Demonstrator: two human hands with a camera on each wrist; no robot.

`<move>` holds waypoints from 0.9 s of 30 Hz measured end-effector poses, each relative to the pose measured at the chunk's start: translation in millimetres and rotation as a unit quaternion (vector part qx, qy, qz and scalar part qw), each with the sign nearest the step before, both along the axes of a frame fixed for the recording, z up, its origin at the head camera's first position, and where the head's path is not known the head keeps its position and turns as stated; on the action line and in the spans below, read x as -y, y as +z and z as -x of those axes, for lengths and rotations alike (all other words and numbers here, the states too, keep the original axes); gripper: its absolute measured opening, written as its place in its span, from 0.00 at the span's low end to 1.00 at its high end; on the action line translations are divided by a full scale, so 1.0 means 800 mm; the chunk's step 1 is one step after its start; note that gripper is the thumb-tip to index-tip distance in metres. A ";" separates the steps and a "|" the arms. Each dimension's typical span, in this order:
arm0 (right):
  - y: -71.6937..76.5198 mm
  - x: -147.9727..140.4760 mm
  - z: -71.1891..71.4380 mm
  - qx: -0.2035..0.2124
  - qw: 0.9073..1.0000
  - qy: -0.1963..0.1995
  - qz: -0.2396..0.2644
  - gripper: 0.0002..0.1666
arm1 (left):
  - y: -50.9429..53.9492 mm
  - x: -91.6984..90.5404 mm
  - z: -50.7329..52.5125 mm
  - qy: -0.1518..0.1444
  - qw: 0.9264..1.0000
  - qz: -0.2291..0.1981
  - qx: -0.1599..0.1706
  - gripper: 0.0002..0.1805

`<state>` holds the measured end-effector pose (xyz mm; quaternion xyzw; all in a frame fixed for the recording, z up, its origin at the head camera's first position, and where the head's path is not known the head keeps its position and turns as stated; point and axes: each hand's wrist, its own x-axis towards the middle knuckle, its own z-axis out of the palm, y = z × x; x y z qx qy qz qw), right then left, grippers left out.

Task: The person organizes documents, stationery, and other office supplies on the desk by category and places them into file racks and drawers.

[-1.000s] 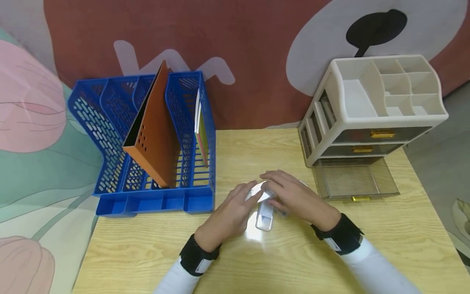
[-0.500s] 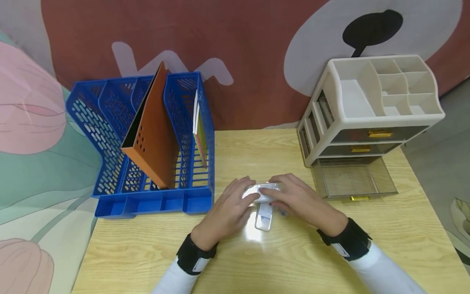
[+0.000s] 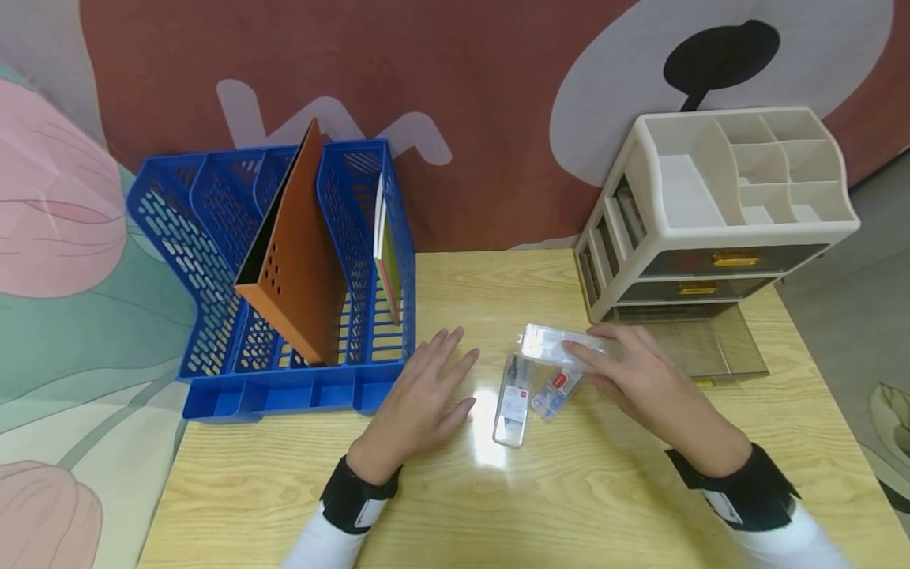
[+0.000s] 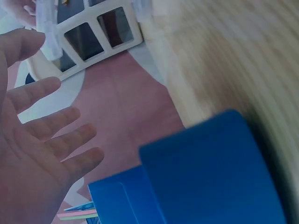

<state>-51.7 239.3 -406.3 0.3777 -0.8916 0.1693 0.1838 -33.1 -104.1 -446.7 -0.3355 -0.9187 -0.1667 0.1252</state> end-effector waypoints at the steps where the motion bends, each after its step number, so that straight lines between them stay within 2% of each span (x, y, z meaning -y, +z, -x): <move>1: 0.002 -0.007 -0.001 0.000 1.000 -0.007 0.001 0.34 | -0.001 0.001 -0.001 0.002 1.000 0.007 0.003 0.35; 6: 0.009 -0.037 -0.002 -0.002 0.999 -0.046 0.001 0.39 | -0.003 0.003 -0.003 0.007 0.999 0.038 0.019 0.36; 11: 0.010 -0.062 -0.006 -0.001 0.997 -0.074 -0.013 0.42 | -0.007 0.004 -0.006 0.006 0.997 0.072 0.015 0.38; 20: 0.008 -0.109 -0.009 -0.009 0.996 -0.090 -0.028 0.44 | -0.014 0.007 -0.016 0.007 0.993 0.111 0.041 0.37; 27: -0.006 -0.136 0.002 -0.007 0.994 -0.101 -0.049 0.46 | -0.016 0.008 -0.022 0.003 0.993 0.117 0.033 0.37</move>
